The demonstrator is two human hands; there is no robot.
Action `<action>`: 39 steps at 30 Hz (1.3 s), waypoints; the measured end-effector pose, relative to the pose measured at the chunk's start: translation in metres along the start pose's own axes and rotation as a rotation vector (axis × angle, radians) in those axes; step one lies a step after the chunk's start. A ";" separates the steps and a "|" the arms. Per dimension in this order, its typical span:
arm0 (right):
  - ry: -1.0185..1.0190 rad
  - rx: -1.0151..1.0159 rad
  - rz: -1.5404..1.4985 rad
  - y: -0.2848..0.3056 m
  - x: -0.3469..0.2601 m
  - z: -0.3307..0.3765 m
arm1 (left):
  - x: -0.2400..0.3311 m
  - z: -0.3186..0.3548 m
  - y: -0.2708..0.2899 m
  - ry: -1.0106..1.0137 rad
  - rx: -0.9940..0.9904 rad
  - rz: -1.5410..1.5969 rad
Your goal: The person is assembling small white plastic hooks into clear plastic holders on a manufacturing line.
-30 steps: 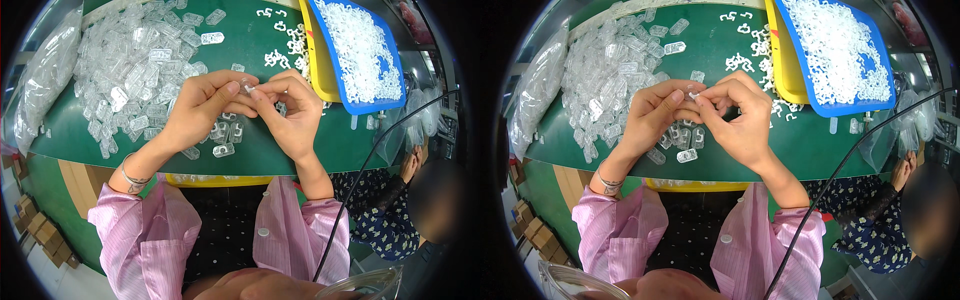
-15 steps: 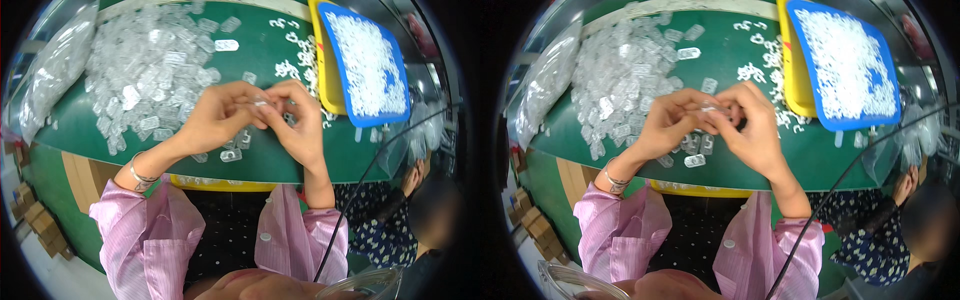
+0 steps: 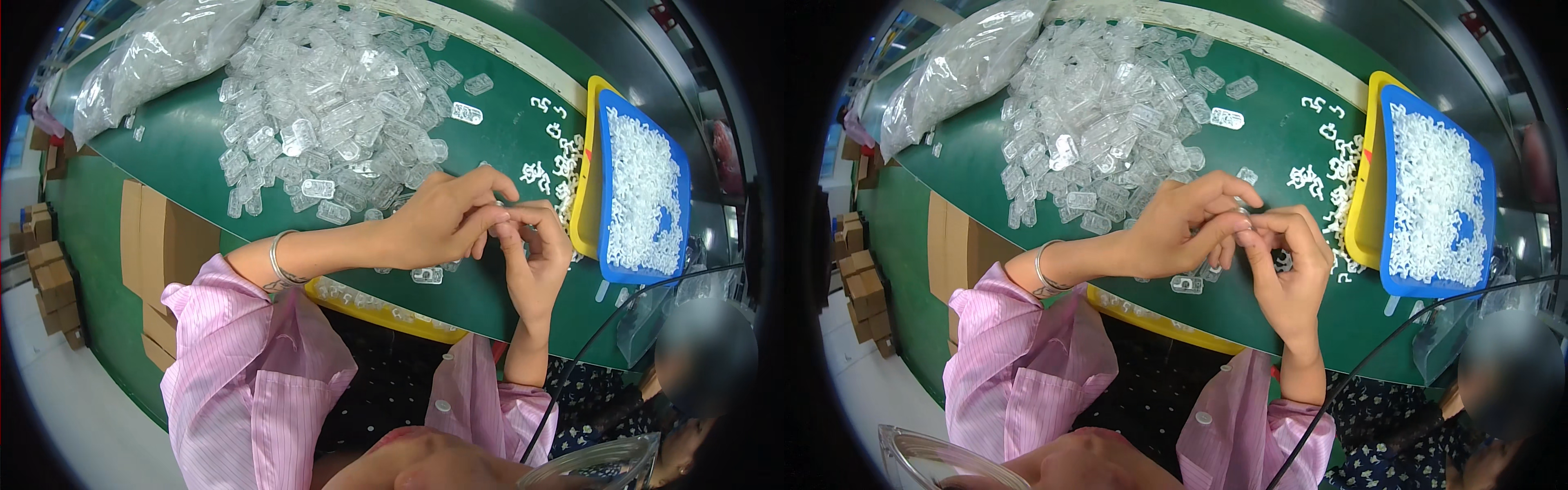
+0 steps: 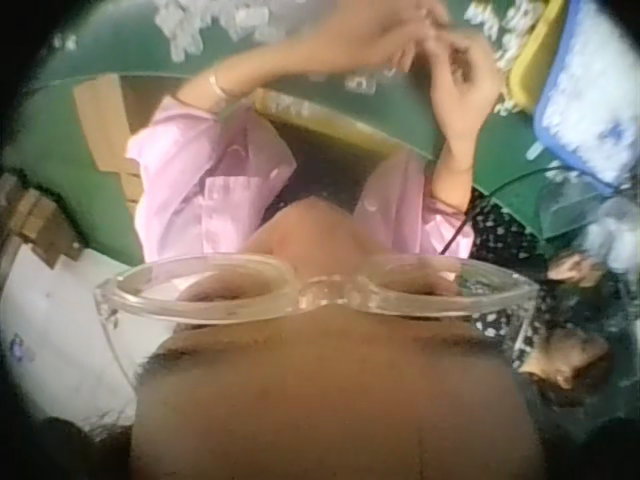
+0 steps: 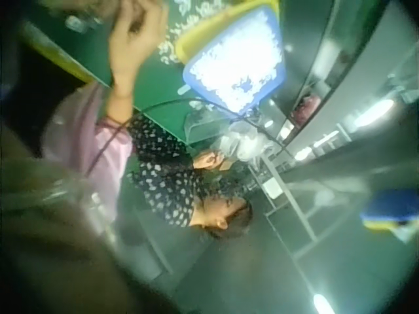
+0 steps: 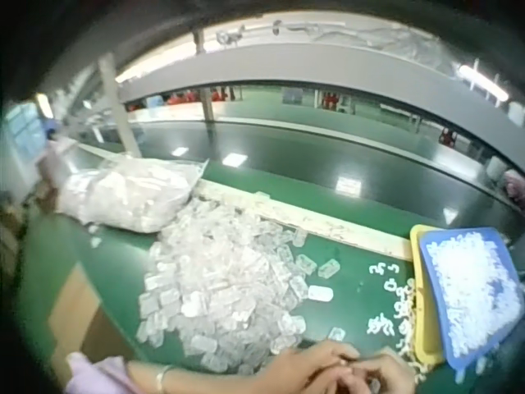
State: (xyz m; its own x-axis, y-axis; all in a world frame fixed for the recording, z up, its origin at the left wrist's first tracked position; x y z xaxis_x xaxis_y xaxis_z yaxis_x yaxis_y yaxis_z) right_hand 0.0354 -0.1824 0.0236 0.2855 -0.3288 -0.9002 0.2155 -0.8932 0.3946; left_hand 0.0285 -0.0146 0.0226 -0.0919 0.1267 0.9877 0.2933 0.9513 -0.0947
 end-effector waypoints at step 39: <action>0.099 -0.442 0.209 0.027 -0.015 0.052 | 0.020 0.006 0.024 -0.293 -0.350 -0.926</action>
State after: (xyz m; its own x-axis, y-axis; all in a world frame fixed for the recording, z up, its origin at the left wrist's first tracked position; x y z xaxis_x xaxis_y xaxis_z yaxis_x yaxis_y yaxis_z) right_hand -0.0118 -0.2172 0.0377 0.4471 -0.4372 -0.7804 0.5132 -0.5892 0.6241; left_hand 0.0279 0.0127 0.0394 -0.6371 -0.5060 0.5815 0.2459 0.5816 0.7755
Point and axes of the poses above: each hand's wrist, its own z-axis away from the middle knuckle, its own y-axis out of the back of the hand, x = y × z, the point moved 1 cm from there along -z, towards the middle knuckle, and after that the axes turned 7 degrees about z, right-handed, at the moved point
